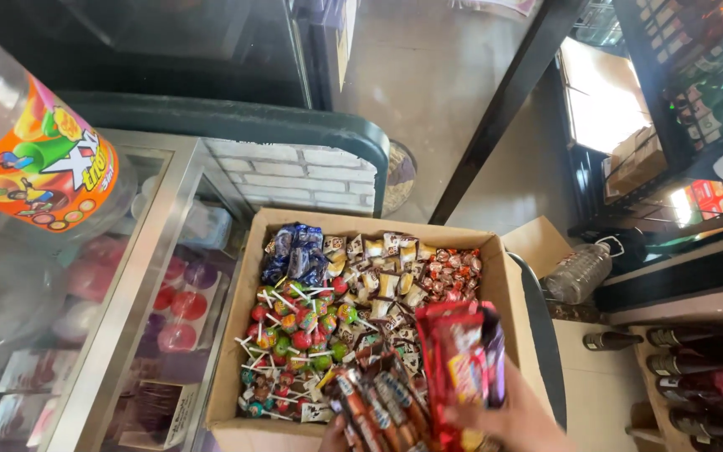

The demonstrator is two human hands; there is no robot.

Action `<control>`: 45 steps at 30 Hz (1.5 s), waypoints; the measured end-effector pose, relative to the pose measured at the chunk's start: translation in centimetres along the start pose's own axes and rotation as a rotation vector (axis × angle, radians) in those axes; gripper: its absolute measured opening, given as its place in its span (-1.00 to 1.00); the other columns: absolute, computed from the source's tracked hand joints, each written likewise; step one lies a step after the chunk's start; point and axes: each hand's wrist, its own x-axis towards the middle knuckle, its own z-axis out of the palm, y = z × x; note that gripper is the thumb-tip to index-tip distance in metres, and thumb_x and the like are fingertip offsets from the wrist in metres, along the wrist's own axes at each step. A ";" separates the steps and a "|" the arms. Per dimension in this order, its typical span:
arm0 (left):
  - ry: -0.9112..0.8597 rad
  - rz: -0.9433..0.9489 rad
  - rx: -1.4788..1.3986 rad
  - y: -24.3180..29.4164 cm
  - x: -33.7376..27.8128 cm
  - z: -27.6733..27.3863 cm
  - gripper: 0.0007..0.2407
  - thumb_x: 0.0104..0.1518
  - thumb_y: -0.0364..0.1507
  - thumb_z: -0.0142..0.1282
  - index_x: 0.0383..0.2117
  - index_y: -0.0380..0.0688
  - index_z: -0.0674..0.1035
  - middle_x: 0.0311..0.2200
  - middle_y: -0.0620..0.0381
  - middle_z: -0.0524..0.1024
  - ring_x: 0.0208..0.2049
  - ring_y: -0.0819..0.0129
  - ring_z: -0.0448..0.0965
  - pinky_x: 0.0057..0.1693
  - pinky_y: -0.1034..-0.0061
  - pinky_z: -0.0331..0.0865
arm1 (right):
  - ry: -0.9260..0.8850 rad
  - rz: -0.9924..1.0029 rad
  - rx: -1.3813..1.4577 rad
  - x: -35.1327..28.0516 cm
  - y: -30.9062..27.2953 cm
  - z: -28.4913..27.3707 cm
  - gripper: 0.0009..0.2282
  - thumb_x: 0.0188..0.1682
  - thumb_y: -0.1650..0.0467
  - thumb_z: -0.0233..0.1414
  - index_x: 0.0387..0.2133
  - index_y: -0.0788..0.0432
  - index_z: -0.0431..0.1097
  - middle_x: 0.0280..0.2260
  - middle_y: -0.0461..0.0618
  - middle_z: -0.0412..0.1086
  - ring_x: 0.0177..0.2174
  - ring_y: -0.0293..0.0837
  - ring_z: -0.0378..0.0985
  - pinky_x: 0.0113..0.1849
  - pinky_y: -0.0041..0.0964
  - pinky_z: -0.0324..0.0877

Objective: Organizing and restocking various chocolate bars, candy, and snacks into a display case.

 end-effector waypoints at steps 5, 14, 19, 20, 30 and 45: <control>0.045 -0.062 0.010 4.9 1.5 13.3 -0.31 -0.13 -0.26 0.25 0.23 -0.21 0.33 0.07 -0.19 0.54 0.03 -0.05 0.63 0.22 0.10 0.48 | 0.057 -0.076 0.037 -1.4 -1.1 3.6 0.05 -0.52 0.56 0.42 0.37 0.16 0.00 0.04 0.08 0.46 -0.01 -0.16 0.52 0.06 -0.21 0.35; 0.297 -0.202 0.211 3.8 -0.3 7.3 -0.50 0.06 -0.35 0.19 0.18 -0.26 0.51 -0.15 -0.11 0.66 -0.18 0.15 0.67 0.02 0.30 0.51 | -0.055 0.097 -0.011 -0.4 3.9 2.1 0.11 -0.49 0.55 0.47 0.41 0.14 -0.09 0.10 0.11 0.45 0.05 -0.10 0.51 0.11 -0.18 0.33; 0.399 -0.206 0.267 4.7 -1.0 13.7 -0.56 0.16 -0.33 0.20 0.18 -0.23 0.58 -0.24 0.00 0.68 -0.27 0.32 0.66 -0.08 0.46 0.47 | -0.233 0.159 0.019 4.1 10.0 -0.7 -0.02 -0.45 0.54 0.43 0.34 0.15 0.05 0.03 0.07 0.51 0.01 -0.15 0.55 0.09 -0.23 0.36; 0.443 -0.199 0.212 5.3 -1.4 17.8 -0.57 0.12 -0.34 0.21 0.15 -0.21 0.58 -0.22 0.00 0.70 -0.24 0.30 0.70 -0.03 0.44 0.51 | -0.239 0.268 0.020 5.3 11.3 -1.5 -0.10 -0.40 0.51 0.41 0.30 0.18 0.09 -0.04 0.15 0.50 -0.10 -0.07 0.56 -0.01 -0.17 0.39; 0.694 0.188 0.062 5.8 -6.3 30.0 -0.63 0.03 -0.33 0.27 -0.05 -0.24 0.61 -0.35 -0.03 0.69 -0.46 0.24 0.70 -0.24 0.31 0.61 | -0.274 0.548 -0.104 8.1 1.1 5.5 -0.28 -0.36 0.47 0.32 0.17 0.13 0.20 -0.09 0.14 0.52 -0.15 0.05 0.61 -0.09 0.07 0.52; 0.617 0.700 -0.033 -4.4 -22.8 32.9 -0.52 0.01 -0.41 0.26 0.11 -0.30 0.51 -0.14 -0.04 0.69 -0.25 0.23 0.74 -0.09 0.31 0.63 | -0.774 0.224 -0.403 -1.2 4.1 14.5 -0.22 -0.42 0.39 0.33 0.20 0.22 0.24 0.03 0.06 0.51 -0.02 -0.09 0.55 0.05 -0.18 0.33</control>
